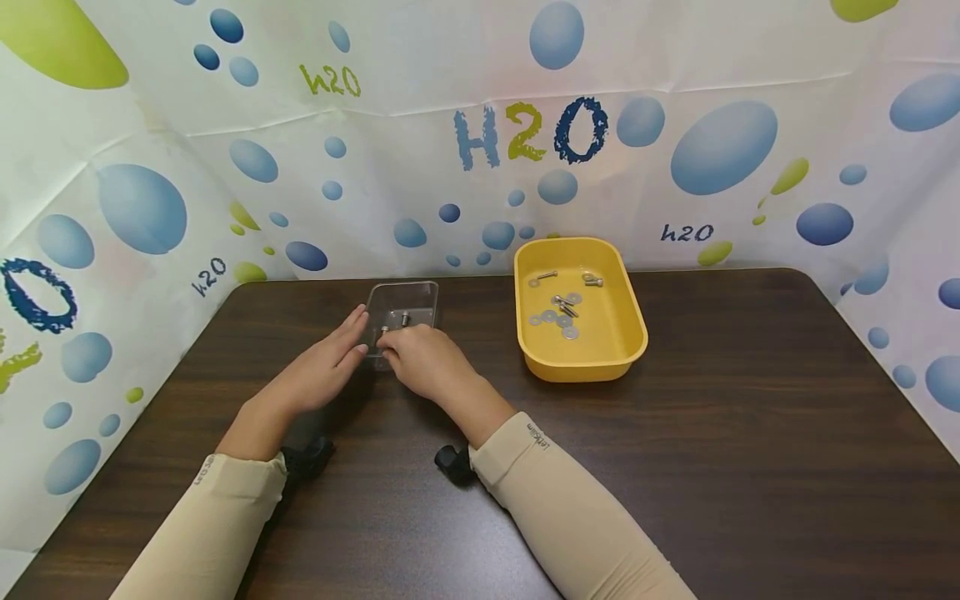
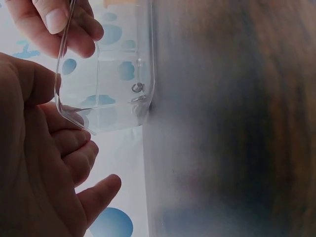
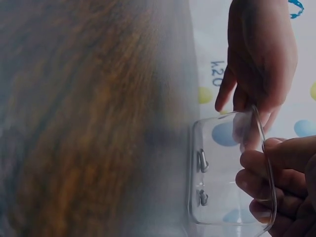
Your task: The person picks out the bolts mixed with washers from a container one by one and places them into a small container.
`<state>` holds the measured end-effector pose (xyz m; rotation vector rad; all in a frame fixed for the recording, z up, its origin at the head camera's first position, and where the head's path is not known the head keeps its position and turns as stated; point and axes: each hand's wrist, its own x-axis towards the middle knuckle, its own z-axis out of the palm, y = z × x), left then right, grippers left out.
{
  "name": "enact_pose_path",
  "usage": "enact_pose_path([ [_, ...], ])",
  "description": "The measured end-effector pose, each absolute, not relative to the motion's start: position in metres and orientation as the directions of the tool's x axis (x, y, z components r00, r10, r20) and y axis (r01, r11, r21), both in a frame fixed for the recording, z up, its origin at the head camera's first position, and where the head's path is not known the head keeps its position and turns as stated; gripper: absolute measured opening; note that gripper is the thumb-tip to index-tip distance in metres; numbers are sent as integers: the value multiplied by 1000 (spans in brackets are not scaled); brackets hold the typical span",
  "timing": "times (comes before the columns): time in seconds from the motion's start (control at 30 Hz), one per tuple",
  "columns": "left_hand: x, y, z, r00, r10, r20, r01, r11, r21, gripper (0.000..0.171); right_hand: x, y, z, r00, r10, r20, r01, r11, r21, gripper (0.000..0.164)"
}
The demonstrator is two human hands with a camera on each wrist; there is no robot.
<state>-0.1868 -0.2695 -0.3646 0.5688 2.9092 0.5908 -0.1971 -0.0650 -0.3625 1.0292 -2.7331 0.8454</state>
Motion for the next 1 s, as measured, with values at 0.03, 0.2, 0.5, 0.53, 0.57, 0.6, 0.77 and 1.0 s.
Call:
enact_pose_path([
  [0.03,-187,-269,-364,-923,383,-43,336,854,397,59,-197,-64,-362,-763,-583,278,-639,614,-464,21],
  [0.2,-186,-266,-362,-925,378,-43,332,857,394,58,-198,-61,-361,-740,-605,293,-665,596,-450,21],
  [0.5,-186,-264,-361,-929,368,-45,321,859,398,58,-198,-57,-358,-718,-628,302,-690,580,-433,21],
  [0.53,-186,-264,-361,-929,367,-47,319,860,399,58,-199,-55,-358,-715,-631,300,-691,577,-435,22],
  [0.57,-187,-263,-361,-930,365,-47,318,860,398,58,-200,-54,-357,-714,-634,297,-692,575,-437,22],
  [0.6,-187,-262,-360,-930,364,-47,317,861,397,58,-201,-52,-356,-715,-635,293,-691,574,-440,22],
  [0.77,-189,-259,-360,-932,359,-42,317,867,384,59,-206,-41,-350,-734,-626,262,-666,588,-460,24],
  [1.0,-192,-255,-361,-942,334,-46,294,880,373,59,-218,-18,-341,-767,-582,270,-633,619,-464,25],
])
